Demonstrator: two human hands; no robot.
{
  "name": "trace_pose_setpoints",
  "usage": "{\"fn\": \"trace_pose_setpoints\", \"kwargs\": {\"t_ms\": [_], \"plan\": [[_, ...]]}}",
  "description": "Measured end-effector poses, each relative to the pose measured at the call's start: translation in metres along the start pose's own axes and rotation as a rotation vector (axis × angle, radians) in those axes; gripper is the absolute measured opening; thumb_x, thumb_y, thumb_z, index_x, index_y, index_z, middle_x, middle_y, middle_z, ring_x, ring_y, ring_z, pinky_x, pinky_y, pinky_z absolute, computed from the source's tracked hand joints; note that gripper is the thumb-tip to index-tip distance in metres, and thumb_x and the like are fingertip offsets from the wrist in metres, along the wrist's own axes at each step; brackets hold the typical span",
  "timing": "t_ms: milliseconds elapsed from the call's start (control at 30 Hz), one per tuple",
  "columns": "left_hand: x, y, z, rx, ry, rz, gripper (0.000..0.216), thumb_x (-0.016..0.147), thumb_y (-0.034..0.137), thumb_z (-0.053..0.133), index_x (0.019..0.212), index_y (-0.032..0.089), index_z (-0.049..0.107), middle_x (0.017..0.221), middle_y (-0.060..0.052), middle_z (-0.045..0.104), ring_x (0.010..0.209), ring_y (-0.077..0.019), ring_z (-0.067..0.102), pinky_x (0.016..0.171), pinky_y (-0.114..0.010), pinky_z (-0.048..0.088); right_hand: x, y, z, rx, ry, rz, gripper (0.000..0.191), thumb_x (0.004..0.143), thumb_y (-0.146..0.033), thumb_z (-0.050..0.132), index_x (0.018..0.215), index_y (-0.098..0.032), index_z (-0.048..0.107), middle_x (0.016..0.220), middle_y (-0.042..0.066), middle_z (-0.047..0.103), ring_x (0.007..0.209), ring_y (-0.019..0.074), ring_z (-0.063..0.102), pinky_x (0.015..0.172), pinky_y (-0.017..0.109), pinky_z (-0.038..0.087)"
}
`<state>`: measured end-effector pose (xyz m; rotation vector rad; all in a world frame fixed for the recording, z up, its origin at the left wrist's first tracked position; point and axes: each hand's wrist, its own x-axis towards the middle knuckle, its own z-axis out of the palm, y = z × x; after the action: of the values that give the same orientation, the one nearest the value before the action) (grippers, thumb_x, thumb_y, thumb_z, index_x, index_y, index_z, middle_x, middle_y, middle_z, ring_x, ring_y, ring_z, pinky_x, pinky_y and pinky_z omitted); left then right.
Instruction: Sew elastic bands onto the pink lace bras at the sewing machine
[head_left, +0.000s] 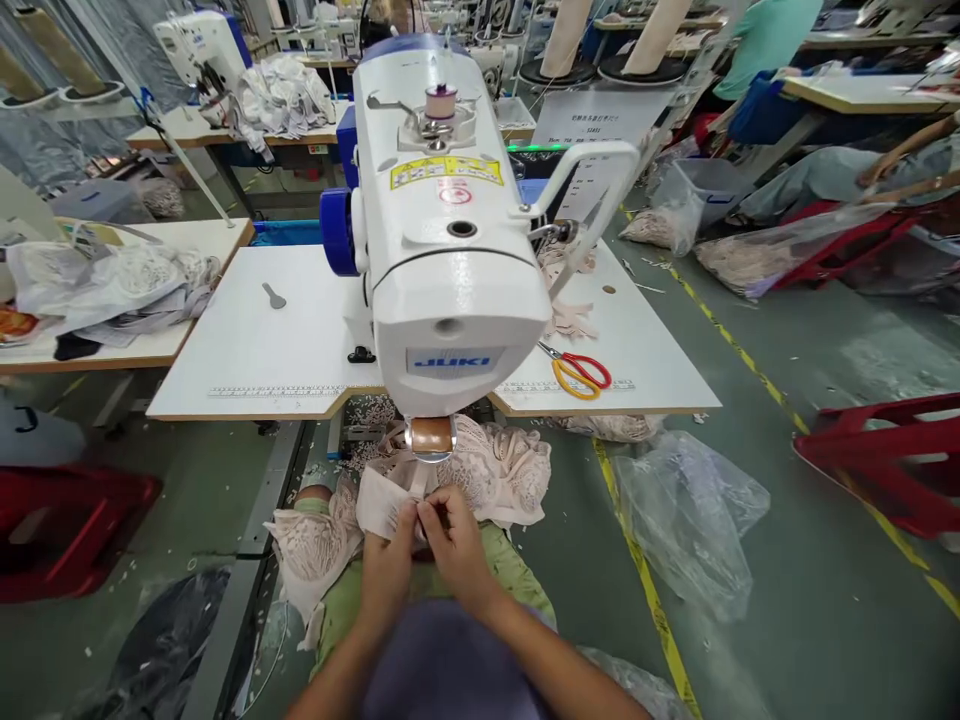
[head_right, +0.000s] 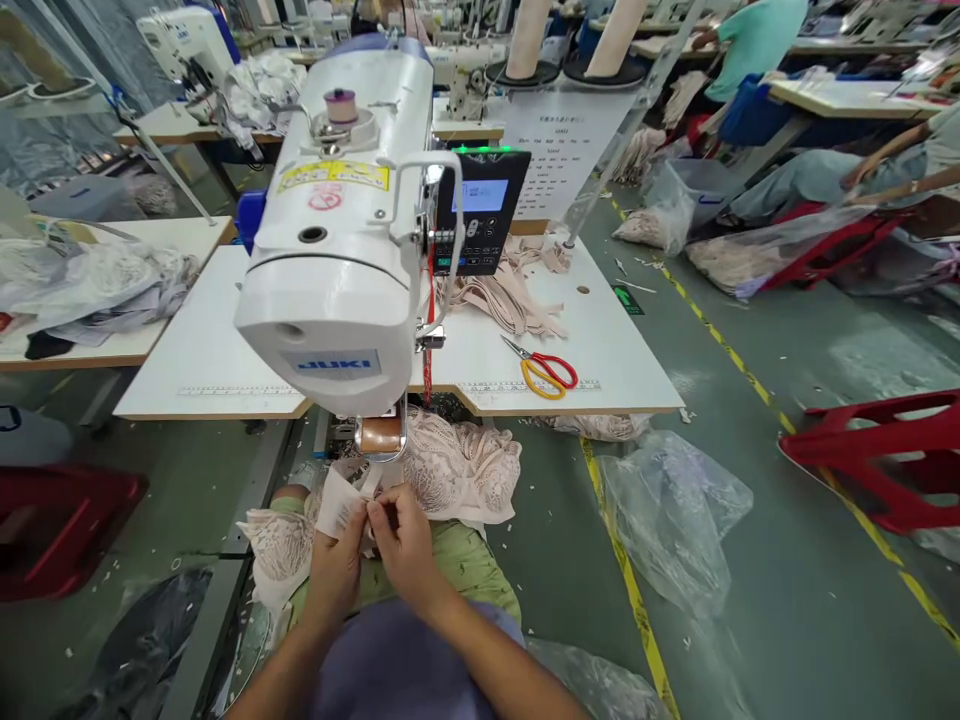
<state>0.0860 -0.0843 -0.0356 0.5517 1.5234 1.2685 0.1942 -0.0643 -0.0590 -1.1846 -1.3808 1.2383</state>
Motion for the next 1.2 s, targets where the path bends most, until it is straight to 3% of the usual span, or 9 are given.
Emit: {"fn": "trace_pose_setpoints", "kwargs": {"t_ms": [167,267,333,467,567,700,833,1000,1200], "plan": [[-0.001,0.042,-0.022,0.471,-0.416,0.034,0.042,0.09,0.053,0.055,0.067,0.018,0.06,0.063,0.0,0.057,0.065,-0.0167,0.054,0.065,-0.028,0.042,0.02,-0.023,-0.042,-0.258,-0.176,-0.3,0.03,0.089,-0.038,0.063,0.114,-0.022,0.056,0.114,0.01,0.059,0.106,0.0246,0.055,0.091,0.04,0.045],[-0.003,0.057,-0.026,0.541,-0.52,-0.012,0.036,0.088,0.05,0.058,0.072,0.018,0.059,0.063,0.003,0.05,0.062,-0.0139,0.046,0.057,-0.025,0.035,0.03,-0.04,-0.057,-0.262,-0.564,-0.233,0.025,0.091,-0.034,0.06,0.112,-0.023,0.056,0.101,0.005,0.064,0.089,0.0188,0.059,0.072,0.03,0.049],[-0.002,0.061,-0.026,0.536,-0.557,-0.052,0.034,0.088,0.05,0.058,0.077,0.017,0.06,0.067,0.003,0.052,0.065,-0.014,0.047,0.059,-0.025,0.036,0.032,-0.045,-0.062,-0.252,-0.678,-0.151,0.013,0.091,-0.031,0.057,0.102,-0.023,0.057,0.084,0.001,0.061,0.071,0.0142,0.055,0.055,0.023,0.042],[0.004,0.064,-0.026,0.314,-0.504,-0.085,0.032,0.087,0.048,0.062,0.084,0.016,0.066,0.077,-0.001,0.064,0.076,-0.0163,0.057,0.073,-0.026,0.045,0.03,-0.04,-0.069,-0.317,-0.384,-0.058,0.007,0.091,-0.029,0.056,0.089,-0.022,0.056,0.064,-0.005,0.049,0.054,0.0113,0.044,0.05,0.023,0.034],[0.006,0.061,-0.027,0.133,-0.374,-0.153,0.036,0.085,0.048,0.066,0.096,0.014,0.069,0.082,-0.005,0.07,0.075,-0.0175,0.064,0.074,-0.028,0.05,0.027,-0.034,-0.071,-0.387,-0.169,-0.05,0.012,0.095,-0.03,0.053,0.09,-0.022,0.06,0.071,-0.001,0.056,0.059,0.013,0.05,0.055,0.026,0.038],[0.004,0.05,-0.019,-0.006,-0.289,-0.157,0.033,0.082,0.044,0.072,0.092,0.013,0.072,0.08,-0.006,0.073,0.068,-0.0159,0.065,0.068,-0.027,0.052,0.019,-0.034,-0.059,-0.378,-0.212,-0.212,0.015,0.097,-0.028,0.052,0.097,-0.025,0.066,0.091,0.004,0.068,0.082,0.0179,0.063,0.07,0.029,0.048],[0.0,0.041,-0.007,-0.091,-0.23,-0.044,0.026,0.078,0.034,0.077,0.092,0.013,0.074,0.087,-0.006,0.075,0.081,-0.0178,0.068,0.08,-0.029,0.054,0.014,-0.038,-0.039,-0.385,-0.16,-0.318,0.015,0.096,-0.026,0.054,0.102,-0.026,0.069,0.093,0.005,0.07,0.084,0.0192,0.065,0.072,0.032,0.052],[-0.004,0.037,-0.002,-0.056,-0.194,0.038,0.045,0.081,0.033,0.074,0.123,0.017,0.067,0.115,-0.009,0.073,0.11,-0.0254,0.066,0.1,-0.039,0.049,0.017,-0.036,-0.029,-0.372,-0.105,-0.314,0.016,0.096,-0.025,0.054,0.101,-0.025,0.07,0.093,0.006,0.072,0.086,0.0199,0.067,0.074,0.033,0.054],[-0.009,0.04,-0.001,0.158,-0.159,0.083,0.041,0.085,0.034,0.07,0.122,0.017,0.068,0.117,-0.01,0.072,0.111,-0.0282,0.066,0.093,-0.036,0.053,0.019,-0.032,-0.033,-0.369,-0.082,-0.27,0.014,0.095,-0.026,0.056,0.097,-0.022,0.069,0.093,0.006,0.071,0.074,0.0172,0.064,0.066,0.03,0.051]]}}
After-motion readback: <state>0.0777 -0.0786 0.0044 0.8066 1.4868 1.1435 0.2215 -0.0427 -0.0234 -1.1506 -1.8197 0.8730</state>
